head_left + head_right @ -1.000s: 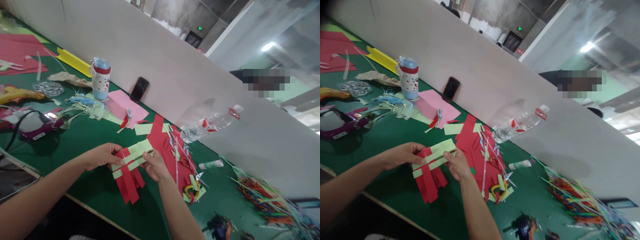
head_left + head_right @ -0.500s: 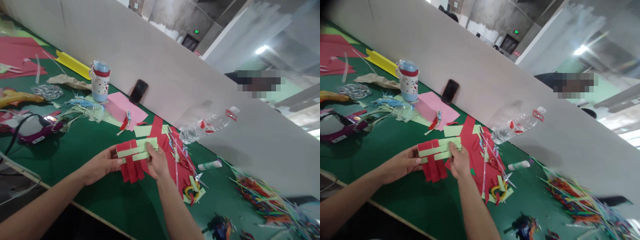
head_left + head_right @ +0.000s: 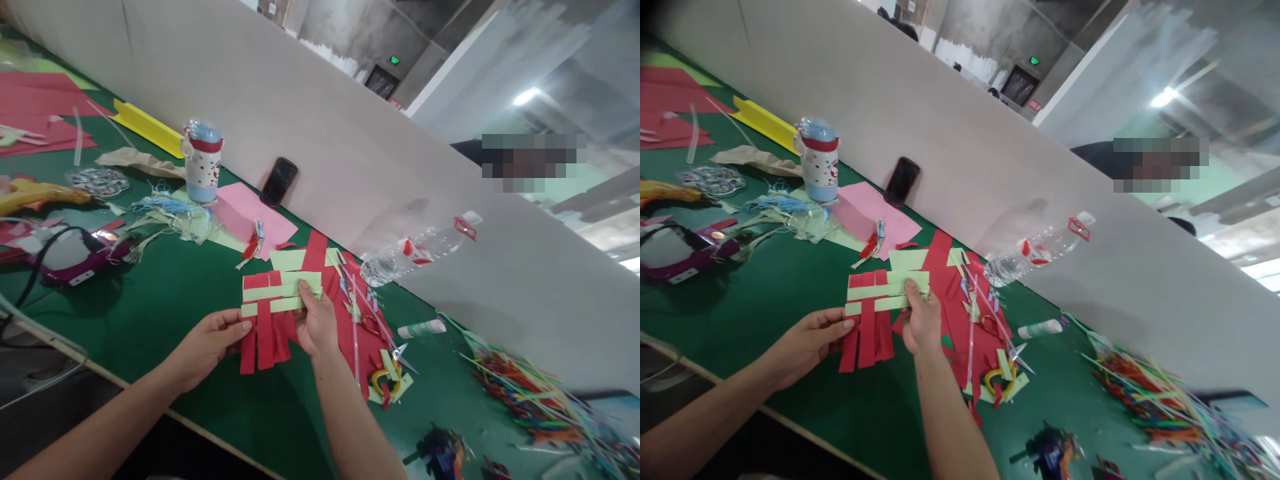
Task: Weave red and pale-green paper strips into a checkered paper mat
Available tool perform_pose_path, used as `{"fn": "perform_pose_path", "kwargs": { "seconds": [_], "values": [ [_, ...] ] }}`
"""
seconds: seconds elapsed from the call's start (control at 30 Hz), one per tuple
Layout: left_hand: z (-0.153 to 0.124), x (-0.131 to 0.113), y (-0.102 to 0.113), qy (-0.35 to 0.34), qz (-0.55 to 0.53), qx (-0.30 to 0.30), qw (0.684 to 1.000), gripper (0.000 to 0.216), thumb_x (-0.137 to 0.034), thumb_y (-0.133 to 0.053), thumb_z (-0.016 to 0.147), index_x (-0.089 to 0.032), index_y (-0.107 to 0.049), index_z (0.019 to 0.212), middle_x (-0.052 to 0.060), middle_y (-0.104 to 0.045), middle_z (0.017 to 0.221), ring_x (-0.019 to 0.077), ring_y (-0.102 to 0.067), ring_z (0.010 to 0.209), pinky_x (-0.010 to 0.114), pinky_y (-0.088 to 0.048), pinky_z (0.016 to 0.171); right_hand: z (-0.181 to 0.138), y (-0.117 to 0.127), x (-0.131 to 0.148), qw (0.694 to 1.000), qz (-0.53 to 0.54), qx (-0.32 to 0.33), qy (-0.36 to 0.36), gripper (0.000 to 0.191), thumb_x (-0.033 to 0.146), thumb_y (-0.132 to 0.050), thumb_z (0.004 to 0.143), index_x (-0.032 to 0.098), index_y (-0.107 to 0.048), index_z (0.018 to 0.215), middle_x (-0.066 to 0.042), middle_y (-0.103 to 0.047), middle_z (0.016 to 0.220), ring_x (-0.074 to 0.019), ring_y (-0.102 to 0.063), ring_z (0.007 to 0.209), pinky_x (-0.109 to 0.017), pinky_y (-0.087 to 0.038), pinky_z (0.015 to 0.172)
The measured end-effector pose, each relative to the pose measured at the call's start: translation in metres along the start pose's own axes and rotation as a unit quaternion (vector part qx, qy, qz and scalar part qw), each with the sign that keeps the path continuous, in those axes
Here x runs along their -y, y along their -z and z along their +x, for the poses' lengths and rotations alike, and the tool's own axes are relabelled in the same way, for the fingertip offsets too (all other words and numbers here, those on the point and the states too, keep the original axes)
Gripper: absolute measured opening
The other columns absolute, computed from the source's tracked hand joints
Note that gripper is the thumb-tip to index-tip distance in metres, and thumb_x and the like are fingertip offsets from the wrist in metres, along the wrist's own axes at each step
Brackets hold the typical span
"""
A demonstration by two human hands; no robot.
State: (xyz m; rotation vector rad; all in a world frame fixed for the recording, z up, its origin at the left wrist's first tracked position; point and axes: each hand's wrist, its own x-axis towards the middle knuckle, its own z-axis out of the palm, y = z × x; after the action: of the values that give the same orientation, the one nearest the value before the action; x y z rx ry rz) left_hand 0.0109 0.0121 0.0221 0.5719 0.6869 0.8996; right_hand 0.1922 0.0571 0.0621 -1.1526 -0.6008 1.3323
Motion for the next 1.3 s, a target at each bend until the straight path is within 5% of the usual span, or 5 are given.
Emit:
{"fn": "perform_pose_path", "kwargs": {
  "seconds": [0.27,0.5,0.63,0.9,1.3],
  "values": [
    [0.004,0.004,-0.002,-0.011,-0.047,-0.041,0.998,0.041,-0.033,-0.081,0.075,-0.02,-0.071,0.112,0.009,-0.076,0.109,0.0256,-0.072,0.098,0.035,-0.057,0.083,-0.007,-0.006,-0.008,1.0,-0.005,0.025,-0.018,0.038,0.039,-0.088,0.066,0.019,-0.066,0.089,0.0,-0.07,0.08,-0.0107,-0.059,0.062,-0.019,-0.042,0.045],
    [0.001,-0.001,-0.001,-0.034,-0.062,-0.111,0.991,0.041,-0.033,-0.084,0.07,-0.02,-0.072,0.107,0.006,-0.078,0.101,0.0228,-0.073,0.089,0.031,-0.059,0.075,-0.02,0.002,-0.011,0.981,-0.031,0.171,-0.089,0.06,0.071,-0.077,0.064,0.022,-0.069,0.099,-0.007,-0.072,0.106,-0.0202,-0.066,0.085,-0.028,-0.051,0.065],
    [0.001,-0.004,-0.003,-0.064,-0.056,-0.135,0.987,0.041,-0.034,-0.086,0.068,-0.02,-0.072,0.103,0.004,-0.078,0.097,0.0205,-0.073,0.087,0.027,-0.058,0.074,-0.036,0.0,-0.031,0.957,-0.094,0.235,-0.139,0.059,0.055,-0.087,0.06,0.018,-0.07,0.102,-0.008,-0.073,0.099,-0.0208,-0.067,0.086,-0.033,-0.051,0.078],
    [-0.005,-0.001,-0.008,-0.072,-0.029,-0.134,0.988,0.043,-0.042,-0.083,0.07,-0.018,-0.071,0.104,0.005,-0.077,0.092,0.0207,-0.072,0.075,0.03,-0.059,0.066,-0.046,-0.006,-0.046,0.948,-0.196,0.212,-0.135,0.035,0.045,-0.085,0.066,0.015,-0.071,0.078,0.003,-0.061,0.061,-0.0107,-0.05,0.053,-0.024,-0.041,0.055],
    [-0.008,-0.001,-0.01,-0.06,-0.051,-0.169,0.982,0.052,-0.049,-0.08,0.072,-0.019,-0.065,0.113,0.003,-0.077,0.088,0.0194,-0.072,0.069,0.027,-0.058,0.054,-0.057,-0.008,-0.051,0.949,-0.192,0.2,-0.148,0.04,0.051,-0.085,0.062,0.016,-0.067,0.07,0.002,-0.058,0.057,-0.0103,-0.045,0.051,-0.024,-0.037,0.052]
  ]
}}
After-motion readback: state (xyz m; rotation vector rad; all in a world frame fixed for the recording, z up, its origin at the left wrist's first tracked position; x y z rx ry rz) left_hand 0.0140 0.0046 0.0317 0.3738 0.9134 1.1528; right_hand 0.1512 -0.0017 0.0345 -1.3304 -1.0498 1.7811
